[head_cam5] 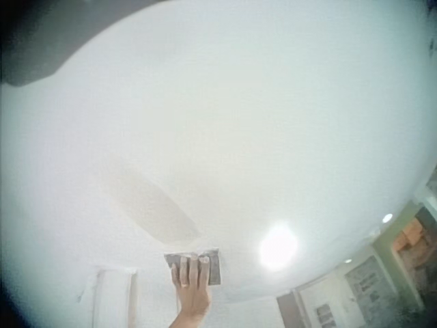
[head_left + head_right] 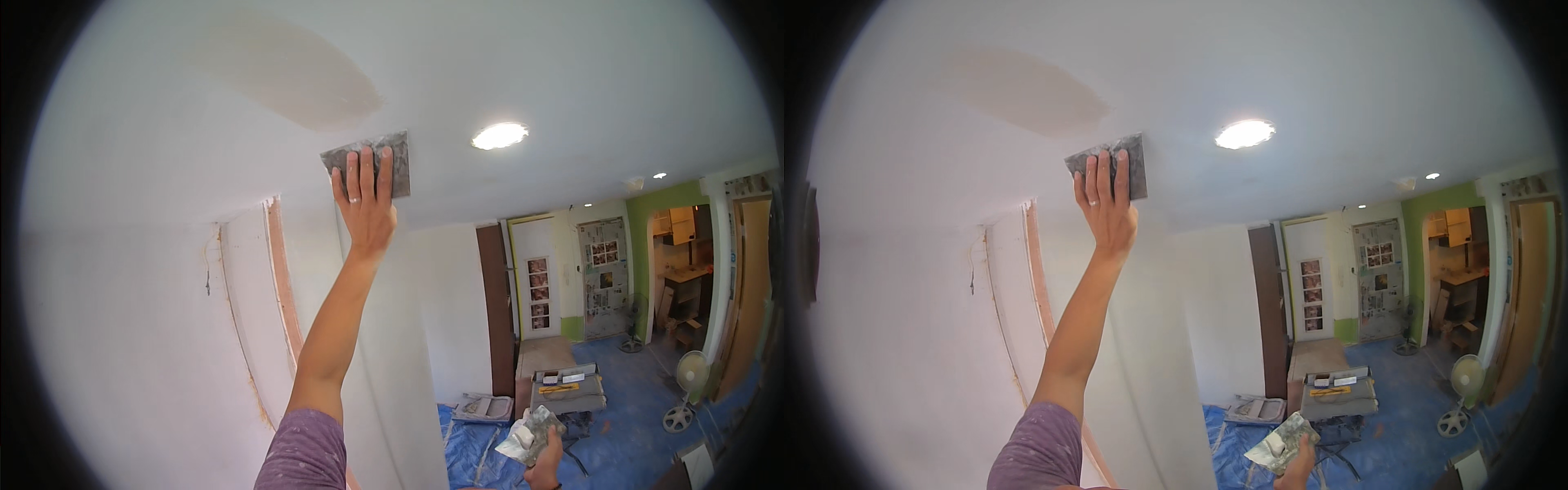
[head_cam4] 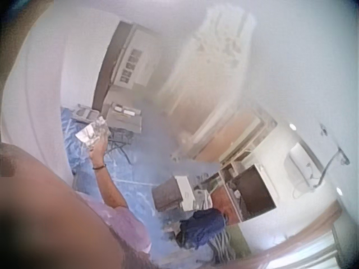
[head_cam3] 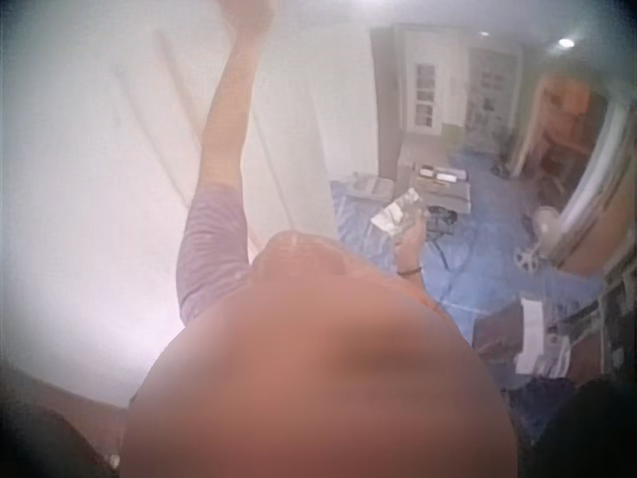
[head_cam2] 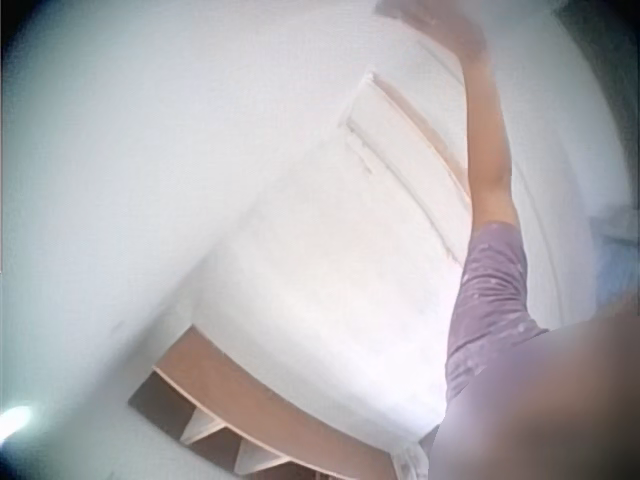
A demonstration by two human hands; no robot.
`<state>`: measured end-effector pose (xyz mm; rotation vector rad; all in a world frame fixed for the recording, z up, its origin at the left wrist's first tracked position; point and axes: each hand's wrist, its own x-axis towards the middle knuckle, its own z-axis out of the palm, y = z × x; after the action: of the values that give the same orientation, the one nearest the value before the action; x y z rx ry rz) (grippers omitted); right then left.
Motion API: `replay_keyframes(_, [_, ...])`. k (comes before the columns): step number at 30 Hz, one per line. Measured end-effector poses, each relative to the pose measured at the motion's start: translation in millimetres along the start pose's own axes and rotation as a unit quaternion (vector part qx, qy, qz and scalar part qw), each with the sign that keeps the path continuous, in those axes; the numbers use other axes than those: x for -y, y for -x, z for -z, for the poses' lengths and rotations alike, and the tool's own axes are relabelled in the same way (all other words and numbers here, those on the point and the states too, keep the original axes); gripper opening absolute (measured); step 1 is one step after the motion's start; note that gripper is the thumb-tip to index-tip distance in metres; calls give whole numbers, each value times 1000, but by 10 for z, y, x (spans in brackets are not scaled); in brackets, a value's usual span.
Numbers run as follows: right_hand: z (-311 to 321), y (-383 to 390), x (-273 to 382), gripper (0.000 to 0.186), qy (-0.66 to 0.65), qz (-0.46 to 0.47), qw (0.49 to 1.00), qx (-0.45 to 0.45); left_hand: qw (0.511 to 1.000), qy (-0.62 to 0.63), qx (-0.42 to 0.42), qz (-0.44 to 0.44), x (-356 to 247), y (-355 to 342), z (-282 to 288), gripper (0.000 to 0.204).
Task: The person scoops joint compound from a board and applies it to ceiling seams and wall joints using a putty knife and a larger trowel. The person repeatedly smooths the compound along seams and around ceiling fixtures.
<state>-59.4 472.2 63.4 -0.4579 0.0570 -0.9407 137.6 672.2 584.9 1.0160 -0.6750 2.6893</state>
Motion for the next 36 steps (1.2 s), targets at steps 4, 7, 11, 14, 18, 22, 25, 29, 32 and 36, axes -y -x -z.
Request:
replay_keyframes(4, [-71, -1, 12, 40, -6, 10, 1000, -1, 991, 26, -130, 26, 73, -658, 678, 72])
replay_keyframes(7, [160, -196, -165, 39, 12, 15, 1000, 5, 973, -69, -217, 19, 313, -1433, 1215, 64])
replay_keyframes(11, [204, -251, -358, 38, -1, -6, 1000, 24, 965, -103, -239, 42, 334, -1980, 1479, 61])
replay_keyframes(14, [84, -165, -352, 38, 6, 17, 1000, 17, 960, -111, -251, 53, 286, -1958, 1325, 63])
replay_keyframes(18, [12, -34, -240, 38, 6, 1, 1000, -1, 971, -137, -190, 56, 282, -1623, 1050, 68])
replay_keyframes(22, [-64, 22, -157, 38, 0, -20, 1000, -24, 978, -113, -172, 42, 144, -1374, 728, 76])
replay_keyframes(25, [-39, 17, -99, 39, 2, -8, 1000, -4, 983, -101, -146, 39, 80, -1108, 469, 76])
replay_keyframes(29, [-95, 89, -42, 40, 10, -4, 1000, -13, 991, -84, -98, 24, 48, -688, 182, 77])
replay_keyframes(32, [-24, 83, -60, 40, 15, 4, 1000, -10, 994, -103, -26, 35, 19, -408, 71, 83])
replay_keyframes(36, [-31, 121, -70, 39, -12, -30, 999, 3, 988, 18, 109, 106, -196, -68, 451, 90])
